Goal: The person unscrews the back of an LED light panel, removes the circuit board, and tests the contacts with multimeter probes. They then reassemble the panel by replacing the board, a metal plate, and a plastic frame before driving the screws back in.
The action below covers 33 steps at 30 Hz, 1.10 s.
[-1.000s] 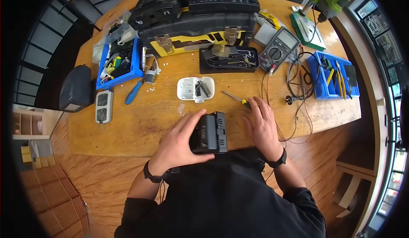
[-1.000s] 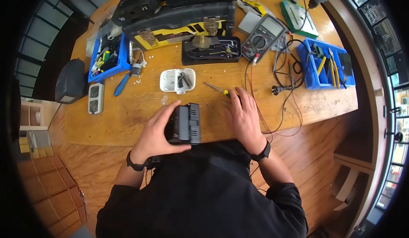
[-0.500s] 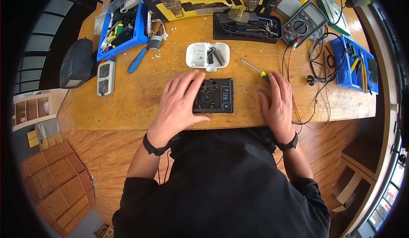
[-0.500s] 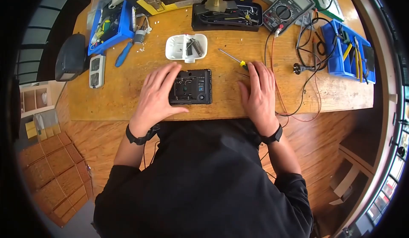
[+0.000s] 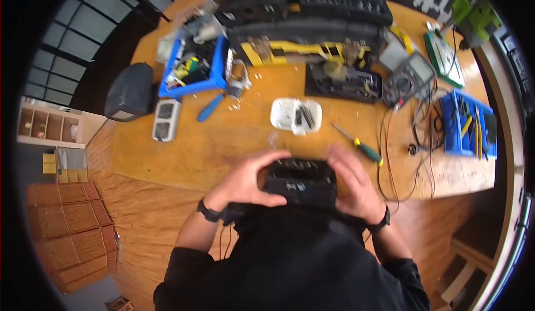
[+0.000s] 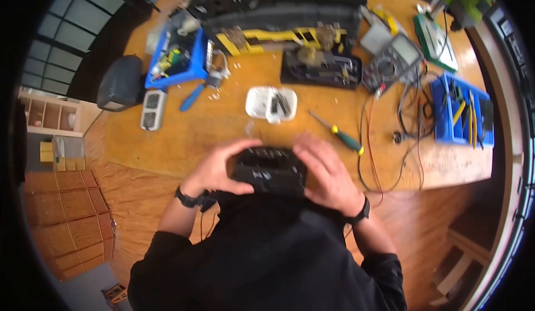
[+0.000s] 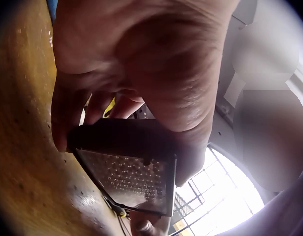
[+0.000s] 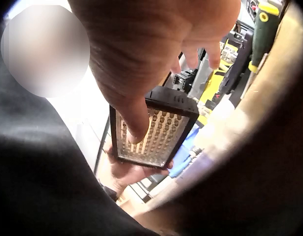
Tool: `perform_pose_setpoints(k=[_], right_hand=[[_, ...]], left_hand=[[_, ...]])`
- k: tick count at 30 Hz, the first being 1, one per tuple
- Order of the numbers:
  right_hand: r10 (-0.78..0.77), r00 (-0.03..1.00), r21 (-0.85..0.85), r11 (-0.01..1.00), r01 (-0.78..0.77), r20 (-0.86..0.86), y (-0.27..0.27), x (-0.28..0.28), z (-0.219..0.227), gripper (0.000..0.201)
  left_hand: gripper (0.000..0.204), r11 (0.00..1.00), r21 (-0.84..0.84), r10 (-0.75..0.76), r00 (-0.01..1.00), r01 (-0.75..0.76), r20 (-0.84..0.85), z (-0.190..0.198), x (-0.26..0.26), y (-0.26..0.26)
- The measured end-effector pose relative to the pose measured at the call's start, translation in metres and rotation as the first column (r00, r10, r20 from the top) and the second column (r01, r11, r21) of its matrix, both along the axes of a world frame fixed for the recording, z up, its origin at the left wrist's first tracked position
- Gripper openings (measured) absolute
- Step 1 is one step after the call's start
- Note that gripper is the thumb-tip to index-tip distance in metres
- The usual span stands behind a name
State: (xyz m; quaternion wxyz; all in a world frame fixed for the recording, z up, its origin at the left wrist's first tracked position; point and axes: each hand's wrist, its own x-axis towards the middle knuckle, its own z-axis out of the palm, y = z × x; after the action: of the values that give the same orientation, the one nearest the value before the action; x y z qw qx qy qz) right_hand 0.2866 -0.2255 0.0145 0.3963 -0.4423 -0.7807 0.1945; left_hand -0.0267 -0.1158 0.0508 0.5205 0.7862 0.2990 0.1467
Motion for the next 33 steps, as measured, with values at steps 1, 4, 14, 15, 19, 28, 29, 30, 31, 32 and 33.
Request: perform_pose_setpoints(k=[1,4,14,15,19,28,29,30,31,32,33], right_hand=[[0.058,0.994,-0.046,0.997,-0.062,-0.09,0.004,-0.004,0.001,0.081],[0.0,0.986,-0.176,0.984,-0.03,-0.168,0.0,-0.012,0.014,0.068],[-0.317,0.809,-0.524,0.852,0.013,-0.495,-0.01,-0.021,-0.015,0.068],[-0.3,0.728,-0.563,0.814,-0.141,-0.617,-0.007,-0.022,-0.011,0.074],[-0.294,0.719,-0.596,0.776,-0.205,-0.63,-0.003,-0.023,-0.012,0.087],[-0.206,0.902,-0.428,0.903,0.027,-0.378,-0.003,-0.021,0.004,0.071],[-0.221,0.924,-0.374,0.923,0.094,-0.313,-0.005,-0.019,-0.002,0.062],[-0.219,0.924,-0.371,0.924,0.093,-0.313,-0.007,-0.016,-0.004,0.062],[-0.249,0.934,-0.383,0.913,0.138,-0.257,-0.009,-0.014,-0.006,0.057],[-0.278,0.939,-0.392,0.902,0.183,-0.201,-0.011,-0.012,-0.007,0.053],[-0.274,0.94,-0.387,0.904,0.18,-0.203,-0.013,-0.011,-0.007,0.053]], left_hand=[[0.094,0.999,-0.044,-0.006,1.0,0.005,-0.025,0.006,0.005,-0.002],[0.093,0.999,-0.03,-0.027,1.0,0.027,0.011,0.004,0.004,-0.005],[0.053,0.99,0.0,0.142,0.99,-0.142,0.019,-0.015,-0.012,-0.013],[0.053,0.987,0.005,0.163,0.986,-0.163,0.015,-0.017,-0.013,-0.013],[0.045,0.91,-0.373,0.24,0.964,-0.184,0.111,-0.016,-0.022,-0.002],[0.035,0.718,-0.596,0.554,0.814,-0.359,0.177,0.018,-0.061,0.037],[0.037,0.727,-0.525,0.615,0.76,-0.442,0.213,0.025,-0.07,0.054],[0.039,0.722,-0.453,0.667,0.7,-0.523,0.255,0.032,-0.079,0.073],[0.043,0.74,-0.39,0.666,0.678,-0.549,0.311,0.044,-0.091,0.093],[0.047,0.751,-0.324,0.661,0.655,-0.576,0.366,0.056,-0.105,0.115],[0.044,0.757,-0.283,0.653,0.681,-0.589,0.332,0.066,-0.121,0.139]])
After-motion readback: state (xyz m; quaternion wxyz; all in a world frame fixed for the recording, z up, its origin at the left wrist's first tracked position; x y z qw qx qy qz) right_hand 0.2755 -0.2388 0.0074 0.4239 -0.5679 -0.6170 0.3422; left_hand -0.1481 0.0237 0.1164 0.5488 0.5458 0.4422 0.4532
